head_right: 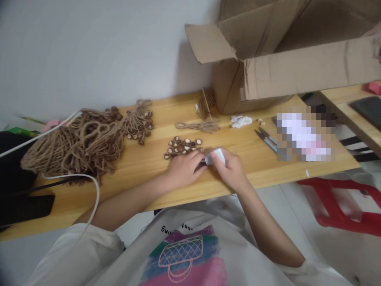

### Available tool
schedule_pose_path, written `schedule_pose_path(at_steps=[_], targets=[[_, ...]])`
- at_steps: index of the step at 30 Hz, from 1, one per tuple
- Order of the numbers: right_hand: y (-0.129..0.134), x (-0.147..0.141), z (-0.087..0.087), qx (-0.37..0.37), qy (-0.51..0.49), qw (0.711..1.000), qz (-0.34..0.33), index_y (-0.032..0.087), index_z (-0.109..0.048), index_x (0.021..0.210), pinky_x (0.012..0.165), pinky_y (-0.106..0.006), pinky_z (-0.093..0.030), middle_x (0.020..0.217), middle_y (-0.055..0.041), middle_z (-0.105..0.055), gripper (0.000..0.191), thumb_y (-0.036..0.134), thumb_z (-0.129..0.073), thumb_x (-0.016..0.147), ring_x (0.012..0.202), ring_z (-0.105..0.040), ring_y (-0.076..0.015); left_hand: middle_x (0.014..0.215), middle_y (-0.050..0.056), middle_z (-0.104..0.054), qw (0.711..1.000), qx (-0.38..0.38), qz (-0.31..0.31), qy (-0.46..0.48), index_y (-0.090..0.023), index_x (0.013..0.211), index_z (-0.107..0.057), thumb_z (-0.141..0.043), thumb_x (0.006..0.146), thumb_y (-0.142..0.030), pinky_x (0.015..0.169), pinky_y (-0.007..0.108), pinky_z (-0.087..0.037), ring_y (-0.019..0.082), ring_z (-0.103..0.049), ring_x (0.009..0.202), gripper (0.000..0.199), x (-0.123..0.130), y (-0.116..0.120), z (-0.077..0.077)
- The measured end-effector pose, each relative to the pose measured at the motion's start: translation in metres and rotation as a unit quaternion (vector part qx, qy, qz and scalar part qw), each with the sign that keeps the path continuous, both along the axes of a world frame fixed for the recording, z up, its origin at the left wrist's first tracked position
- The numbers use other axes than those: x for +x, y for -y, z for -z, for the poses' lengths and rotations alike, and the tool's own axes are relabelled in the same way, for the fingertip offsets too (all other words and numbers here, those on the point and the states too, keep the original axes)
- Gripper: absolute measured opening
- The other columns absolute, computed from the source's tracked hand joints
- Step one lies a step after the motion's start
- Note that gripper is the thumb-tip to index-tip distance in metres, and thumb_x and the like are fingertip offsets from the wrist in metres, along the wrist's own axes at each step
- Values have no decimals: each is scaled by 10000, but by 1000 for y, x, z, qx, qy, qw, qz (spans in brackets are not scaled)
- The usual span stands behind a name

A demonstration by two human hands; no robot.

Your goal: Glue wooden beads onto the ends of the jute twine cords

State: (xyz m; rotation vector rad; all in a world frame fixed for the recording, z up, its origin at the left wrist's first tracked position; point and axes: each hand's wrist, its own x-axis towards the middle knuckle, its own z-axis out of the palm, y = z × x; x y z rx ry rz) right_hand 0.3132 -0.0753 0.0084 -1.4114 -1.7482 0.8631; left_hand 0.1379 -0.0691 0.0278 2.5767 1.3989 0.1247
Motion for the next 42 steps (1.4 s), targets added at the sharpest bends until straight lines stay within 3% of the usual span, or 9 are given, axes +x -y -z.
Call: schedule_pose_path(at_steps=[35, 42], targets=[[1, -2, 0, 1, 7, 1000, 10, 179, -557, 707, 533, -245, -379, 540, 11, -537, 374, 486, -454, 894, 515, -486, -114, 1103, 78, -607, 1000, -14, 0, 8, -192, 1098, -518, -401, 922, -402, 624, 295, -473, 217, -646, 876, 298, 0, 1, 3], [1, -2, 0, -5, 7, 1000, 13, 185, -533, 656, 534, -241, -373, 544, 11, -531, 392, 485, -450, 895, 522, -486, -111, 1086, 59, -623, 1000, 9, 1, 14, -190, 1069, -525, -408, 916, -413, 578, 293, -460, 220, -653, 832, 295, 0, 1, 4]])
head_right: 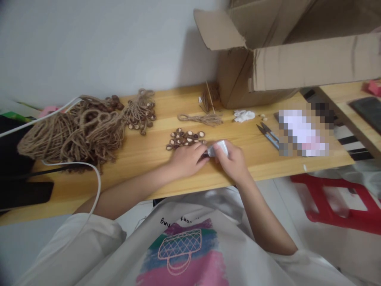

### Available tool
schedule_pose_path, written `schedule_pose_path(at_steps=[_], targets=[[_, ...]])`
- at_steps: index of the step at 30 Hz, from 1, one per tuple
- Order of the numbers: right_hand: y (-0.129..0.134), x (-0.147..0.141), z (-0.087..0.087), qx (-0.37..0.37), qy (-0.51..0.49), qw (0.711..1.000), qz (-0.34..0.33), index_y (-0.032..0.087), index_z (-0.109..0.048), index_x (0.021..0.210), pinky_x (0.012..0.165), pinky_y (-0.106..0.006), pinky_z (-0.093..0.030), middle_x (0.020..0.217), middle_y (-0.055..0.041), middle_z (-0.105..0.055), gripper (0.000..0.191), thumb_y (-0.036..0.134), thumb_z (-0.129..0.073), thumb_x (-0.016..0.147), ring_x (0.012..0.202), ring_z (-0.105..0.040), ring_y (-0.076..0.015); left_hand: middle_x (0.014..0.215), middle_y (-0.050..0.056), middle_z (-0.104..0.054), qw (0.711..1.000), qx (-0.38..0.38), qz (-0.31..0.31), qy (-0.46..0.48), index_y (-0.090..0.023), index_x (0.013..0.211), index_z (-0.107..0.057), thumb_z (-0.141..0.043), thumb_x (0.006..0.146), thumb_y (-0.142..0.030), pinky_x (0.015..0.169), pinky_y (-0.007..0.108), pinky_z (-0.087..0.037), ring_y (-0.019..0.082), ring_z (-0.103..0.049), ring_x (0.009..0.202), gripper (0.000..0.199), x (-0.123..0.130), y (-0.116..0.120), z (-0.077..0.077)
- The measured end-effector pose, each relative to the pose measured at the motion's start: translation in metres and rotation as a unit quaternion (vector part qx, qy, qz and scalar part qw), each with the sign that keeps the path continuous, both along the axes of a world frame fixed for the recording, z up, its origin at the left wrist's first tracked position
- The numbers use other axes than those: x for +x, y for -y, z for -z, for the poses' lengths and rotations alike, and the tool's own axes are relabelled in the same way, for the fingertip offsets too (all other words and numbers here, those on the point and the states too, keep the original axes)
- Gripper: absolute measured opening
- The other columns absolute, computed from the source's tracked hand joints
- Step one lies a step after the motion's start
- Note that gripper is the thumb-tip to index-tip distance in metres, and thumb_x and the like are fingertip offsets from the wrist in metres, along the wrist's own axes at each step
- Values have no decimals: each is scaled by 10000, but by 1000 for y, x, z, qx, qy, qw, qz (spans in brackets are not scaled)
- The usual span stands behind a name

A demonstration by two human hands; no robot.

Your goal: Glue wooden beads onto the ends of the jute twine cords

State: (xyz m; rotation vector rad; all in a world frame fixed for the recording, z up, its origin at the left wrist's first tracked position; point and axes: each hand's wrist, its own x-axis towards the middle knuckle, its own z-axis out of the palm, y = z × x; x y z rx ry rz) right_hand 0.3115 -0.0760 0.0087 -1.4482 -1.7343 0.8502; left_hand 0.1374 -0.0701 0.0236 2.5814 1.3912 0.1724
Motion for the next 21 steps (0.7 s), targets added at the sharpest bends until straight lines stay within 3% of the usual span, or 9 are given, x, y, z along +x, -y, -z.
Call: schedule_pose_path(at_steps=[21], targets=[[0, 1, 1, 3, 2, 1000, 1, 188, -560, 713, 516, -253, -374, 547, 7, -541, 371, 497, -456, 890, 533, -507, -126, 1101, 73, -609, 1000, -13, 3, -1, -192, 1089, -514, -391, 924, -415, 605, 291, -465, 219, -652, 862, 304, -1, 0, 0]])
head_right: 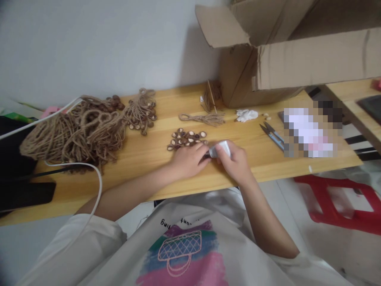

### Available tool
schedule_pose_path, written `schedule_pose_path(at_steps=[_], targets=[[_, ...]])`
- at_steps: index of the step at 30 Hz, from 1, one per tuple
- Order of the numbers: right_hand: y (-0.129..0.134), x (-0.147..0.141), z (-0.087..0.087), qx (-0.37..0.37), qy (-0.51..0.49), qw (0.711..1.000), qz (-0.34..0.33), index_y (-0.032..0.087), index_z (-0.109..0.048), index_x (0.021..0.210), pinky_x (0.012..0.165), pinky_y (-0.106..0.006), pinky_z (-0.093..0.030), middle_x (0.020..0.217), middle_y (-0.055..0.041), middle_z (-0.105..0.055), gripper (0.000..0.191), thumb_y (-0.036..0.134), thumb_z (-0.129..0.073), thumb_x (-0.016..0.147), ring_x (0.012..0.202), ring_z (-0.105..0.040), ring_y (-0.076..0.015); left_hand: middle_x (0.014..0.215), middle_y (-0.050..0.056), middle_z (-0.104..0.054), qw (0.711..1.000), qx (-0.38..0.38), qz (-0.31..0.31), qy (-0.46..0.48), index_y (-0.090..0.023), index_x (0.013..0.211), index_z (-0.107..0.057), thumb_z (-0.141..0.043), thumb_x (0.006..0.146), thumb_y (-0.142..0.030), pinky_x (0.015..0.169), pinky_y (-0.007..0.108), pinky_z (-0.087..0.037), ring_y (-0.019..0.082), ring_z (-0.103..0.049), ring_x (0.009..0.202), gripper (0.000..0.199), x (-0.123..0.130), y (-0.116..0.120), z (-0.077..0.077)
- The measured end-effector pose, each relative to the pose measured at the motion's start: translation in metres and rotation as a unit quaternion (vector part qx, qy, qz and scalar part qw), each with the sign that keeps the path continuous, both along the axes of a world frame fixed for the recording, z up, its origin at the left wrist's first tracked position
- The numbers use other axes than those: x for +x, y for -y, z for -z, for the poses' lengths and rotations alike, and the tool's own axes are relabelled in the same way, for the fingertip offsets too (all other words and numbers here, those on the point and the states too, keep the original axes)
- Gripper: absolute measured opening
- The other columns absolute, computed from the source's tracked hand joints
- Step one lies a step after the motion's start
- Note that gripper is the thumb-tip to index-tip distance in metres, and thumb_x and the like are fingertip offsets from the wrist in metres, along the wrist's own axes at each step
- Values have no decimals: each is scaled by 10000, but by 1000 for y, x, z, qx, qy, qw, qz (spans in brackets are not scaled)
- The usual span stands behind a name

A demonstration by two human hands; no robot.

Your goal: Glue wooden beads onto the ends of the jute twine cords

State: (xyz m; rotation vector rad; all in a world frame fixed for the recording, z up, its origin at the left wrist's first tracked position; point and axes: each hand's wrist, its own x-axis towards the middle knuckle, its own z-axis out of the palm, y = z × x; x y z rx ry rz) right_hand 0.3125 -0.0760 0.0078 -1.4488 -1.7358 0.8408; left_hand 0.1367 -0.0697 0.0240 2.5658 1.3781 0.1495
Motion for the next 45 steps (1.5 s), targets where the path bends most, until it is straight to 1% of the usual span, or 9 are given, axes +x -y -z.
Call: schedule_pose_path(at_steps=[9, 18, 27, 32, 37, 45], targets=[[0, 0, -2, 0, -4, 1000, -7, 188, -544, 664, 510, -247, -380, 543, 4, -543, 388, 487, -451, 893, 518, -498, -117, 1101, 73, -609, 1000, -8, -6, -10, -194, 1083, -528, -398, 922, -407, 595, 288, -461, 211, -650, 851, 297, 2, 0, -2], [0, 1, -1, -1, -9, 1000, -11, 190, -554, 718, 528, -247, -383, 541, 14, -534, 351, 473, -453, 900, 510, -484, -113, 1083, 68, -617, 1000, 2, -2, -3, -195, 1083, -528, -405, 920, -401, 594, 284, -452, 211, -647, 850, 290, 1, 0, 1], [0, 0, -2, -3, -9, 1000, -9, 188, -548, 699, 532, -251, -382, 547, 11, -537, 362, 478, -457, 896, 520, -493, -117, 1076, 66, -622, 1000, -1, -8, -6, -198, 1073, -530, -407, 920, -403, 581, 276, -442, 203, -648, 841, 284, 2, 0, 0], [0, -1, -3, 11, 3, 1000, -5, 192, -532, 658, 534, -252, -381, 541, 8, -537, 375, 469, -457, 898, 516, -489, -114, 1087, 66, -616, 1000, -6, -5, -2, -197, 1076, -528, -405, 922, -400, 598, 283, -448, 207, -644, 850, 283, 1, 0, 1], [-1, 0, -1, 22, -9, 1000, -7, 192, -538, 648, 518, -255, -376, 526, 11, -532, 377, 471, -473, 892, 500, -484, -113, 1116, 73, -605, 1000, 1, -3, -3, -194, 1114, -523, -411, 920, -406, 612, 293, -447, 215, -644, 852, 308, 2, -1, 2], [-2, 0, 0, 33, -20, 999, -7, 197, -544, 640, 552, -278, -400, 519, 12, -525, 359, 442, -486, 895, 517, -508, -125, 1086, 73, -622, 1000, 12, 0, 4, -186, 1067, -541, -421, 918, -391, 578, 280, -418, 205, -644, 818, 281, 2, -1, 3]])
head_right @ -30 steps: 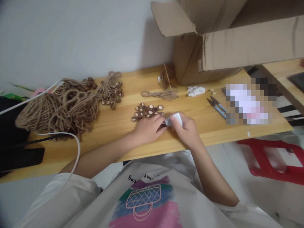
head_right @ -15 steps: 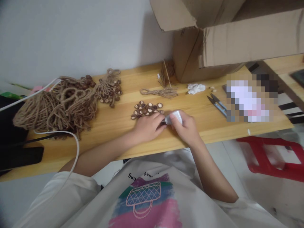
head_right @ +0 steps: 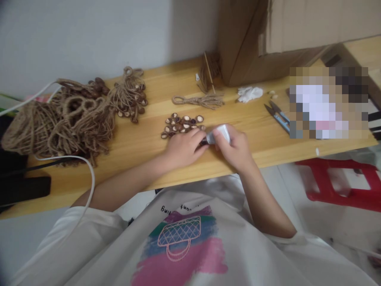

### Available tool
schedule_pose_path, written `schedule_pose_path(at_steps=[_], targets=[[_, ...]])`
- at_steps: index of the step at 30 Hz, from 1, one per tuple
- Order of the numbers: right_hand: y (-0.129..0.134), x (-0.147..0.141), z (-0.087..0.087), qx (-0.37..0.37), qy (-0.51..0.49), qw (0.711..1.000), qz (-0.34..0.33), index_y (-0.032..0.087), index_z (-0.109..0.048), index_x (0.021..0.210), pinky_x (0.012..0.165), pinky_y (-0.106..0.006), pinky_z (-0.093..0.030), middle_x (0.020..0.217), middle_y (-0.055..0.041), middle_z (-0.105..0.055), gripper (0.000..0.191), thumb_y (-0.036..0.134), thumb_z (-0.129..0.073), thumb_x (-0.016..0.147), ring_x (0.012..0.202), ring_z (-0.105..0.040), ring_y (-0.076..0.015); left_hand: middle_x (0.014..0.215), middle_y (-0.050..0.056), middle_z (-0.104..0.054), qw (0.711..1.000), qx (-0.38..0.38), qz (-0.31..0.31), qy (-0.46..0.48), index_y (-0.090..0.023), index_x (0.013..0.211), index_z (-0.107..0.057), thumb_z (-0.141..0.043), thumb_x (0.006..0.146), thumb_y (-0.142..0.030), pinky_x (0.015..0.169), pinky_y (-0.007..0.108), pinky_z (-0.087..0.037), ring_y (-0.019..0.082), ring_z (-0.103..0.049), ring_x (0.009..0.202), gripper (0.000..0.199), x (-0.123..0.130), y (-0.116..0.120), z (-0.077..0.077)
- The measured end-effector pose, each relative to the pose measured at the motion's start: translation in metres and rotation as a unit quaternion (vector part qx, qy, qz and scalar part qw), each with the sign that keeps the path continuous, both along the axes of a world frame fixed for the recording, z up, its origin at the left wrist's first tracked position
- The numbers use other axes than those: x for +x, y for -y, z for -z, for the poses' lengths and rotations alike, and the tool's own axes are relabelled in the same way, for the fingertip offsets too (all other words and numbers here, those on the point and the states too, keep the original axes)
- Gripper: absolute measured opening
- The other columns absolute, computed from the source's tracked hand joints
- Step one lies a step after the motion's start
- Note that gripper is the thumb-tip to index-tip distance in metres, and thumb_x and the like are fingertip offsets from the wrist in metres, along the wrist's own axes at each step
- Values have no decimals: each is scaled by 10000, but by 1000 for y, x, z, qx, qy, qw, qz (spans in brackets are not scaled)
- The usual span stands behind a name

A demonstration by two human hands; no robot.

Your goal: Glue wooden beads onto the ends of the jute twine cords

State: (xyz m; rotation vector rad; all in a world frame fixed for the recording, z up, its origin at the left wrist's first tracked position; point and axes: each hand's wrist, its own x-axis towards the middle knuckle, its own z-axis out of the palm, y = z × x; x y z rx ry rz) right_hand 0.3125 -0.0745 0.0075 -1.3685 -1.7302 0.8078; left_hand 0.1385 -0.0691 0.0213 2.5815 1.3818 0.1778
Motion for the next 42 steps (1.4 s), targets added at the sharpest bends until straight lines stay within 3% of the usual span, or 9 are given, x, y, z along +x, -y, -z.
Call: schedule_pose_path(at_steps=[42], targets=[[0, 0, -4, -7, 4, 1000, -6, 194, -539, 651, 556, -257, -405, 542, 9, -550, 353, 446, -484, 892, 545, -529, -125, 1091, 74, -621, 1000, 2, -2, 1, -189, 1088, -543, -420, 917, -394, 583, 288, -440, 208, -646, 829, 293, -1, 0, 0]])
